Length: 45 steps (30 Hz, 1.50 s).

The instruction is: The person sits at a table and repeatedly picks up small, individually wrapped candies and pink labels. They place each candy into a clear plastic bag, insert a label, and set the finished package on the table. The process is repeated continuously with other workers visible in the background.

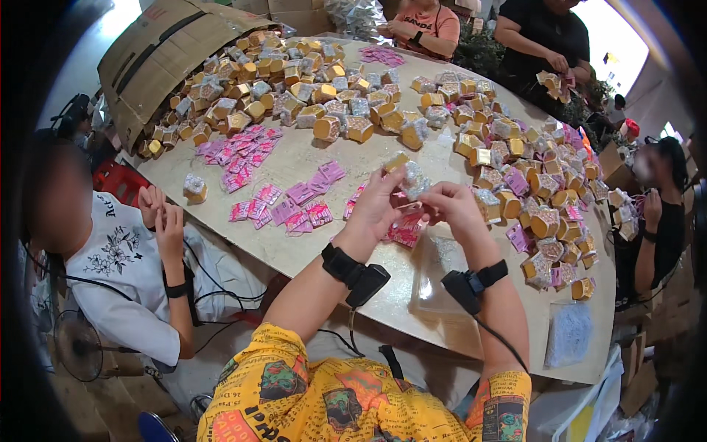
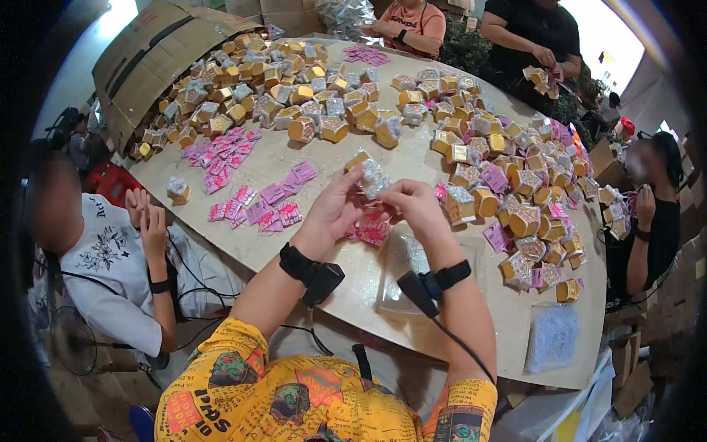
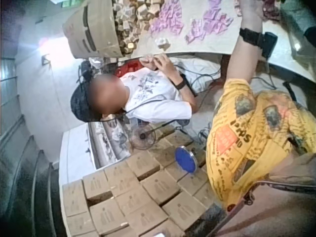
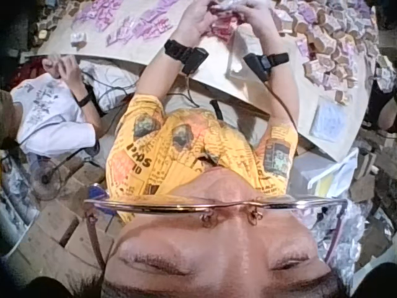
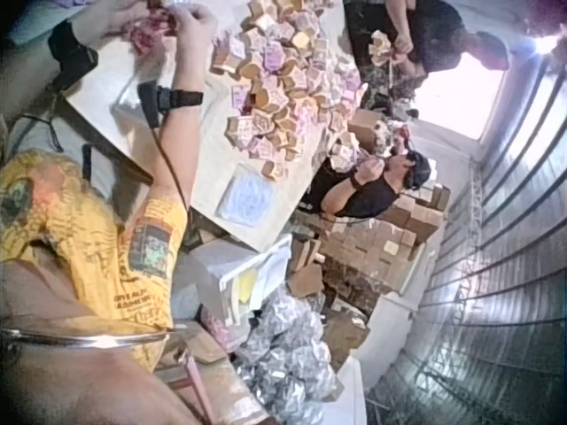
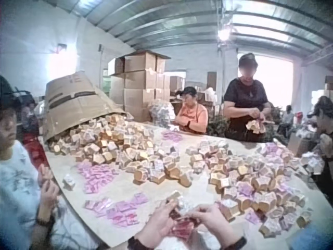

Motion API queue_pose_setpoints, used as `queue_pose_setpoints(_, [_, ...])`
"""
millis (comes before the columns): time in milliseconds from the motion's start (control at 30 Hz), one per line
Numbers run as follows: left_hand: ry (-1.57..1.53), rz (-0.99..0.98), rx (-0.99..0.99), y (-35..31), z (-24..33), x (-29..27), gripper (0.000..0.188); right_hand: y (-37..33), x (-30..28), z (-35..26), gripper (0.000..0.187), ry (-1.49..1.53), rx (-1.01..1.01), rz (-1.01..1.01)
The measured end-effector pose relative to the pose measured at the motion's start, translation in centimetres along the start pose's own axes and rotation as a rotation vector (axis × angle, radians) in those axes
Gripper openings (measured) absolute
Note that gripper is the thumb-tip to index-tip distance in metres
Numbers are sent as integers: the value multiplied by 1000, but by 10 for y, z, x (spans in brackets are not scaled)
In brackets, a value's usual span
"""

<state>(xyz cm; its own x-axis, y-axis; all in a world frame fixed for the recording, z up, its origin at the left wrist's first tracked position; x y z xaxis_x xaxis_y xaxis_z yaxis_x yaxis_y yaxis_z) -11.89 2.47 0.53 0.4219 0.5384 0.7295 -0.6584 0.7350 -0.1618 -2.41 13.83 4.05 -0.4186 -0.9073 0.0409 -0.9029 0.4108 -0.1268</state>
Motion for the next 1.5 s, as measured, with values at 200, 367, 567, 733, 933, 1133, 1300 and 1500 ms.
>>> queue_pose_setpoints(200, [949,-28,260,-4,13,-6,63,-1,-142,-61,23,-109,-295,552])
queue_pose_setpoints(367, [1769,-251,402,-19,-13,-10,56,-46,-139,-34,42,-779,-286,361])
queue_pose_setpoints(567, [2055,-285,419,-25,-34,1,54,-102,-53,55,26,-1140,-74,-106])
queue_pose_setpoints(733, [1929,-280,520,-21,-28,-7,38,-99,-58,76,17,-975,-143,-93])
queue_pose_setpoints(933, [1755,-262,636,-22,-16,-10,35,-102,-62,63,15,-827,-128,88])
queue_pose_setpoints(1133, [1636,-177,649,-20,-10,-7,18,-107,-77,49,9,-400,-86,231])
queue_pose_setpoints(1300, [1384,-97,649,-25,1,-2,20,-120,-80,44,5,-229,-205,364])
queue_pose_setpoints(1500, [696,-24,165,-35,-11,-10,18,-127,-75,43,6,-148,-226,433])
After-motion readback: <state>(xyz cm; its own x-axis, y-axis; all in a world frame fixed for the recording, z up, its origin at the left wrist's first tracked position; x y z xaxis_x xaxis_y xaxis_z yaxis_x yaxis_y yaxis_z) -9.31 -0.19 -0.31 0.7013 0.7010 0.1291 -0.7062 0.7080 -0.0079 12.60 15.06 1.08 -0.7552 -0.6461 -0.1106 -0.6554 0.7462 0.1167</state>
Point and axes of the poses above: each hand's wrist, its own y-axis towards the middle knuckle, its own x-axis out of the palm, z = x × y, the point moved 5 cm from there along y, towards the middle knuckle, and after that the axes turned 2 degrees about z, right-handed, at the moved point
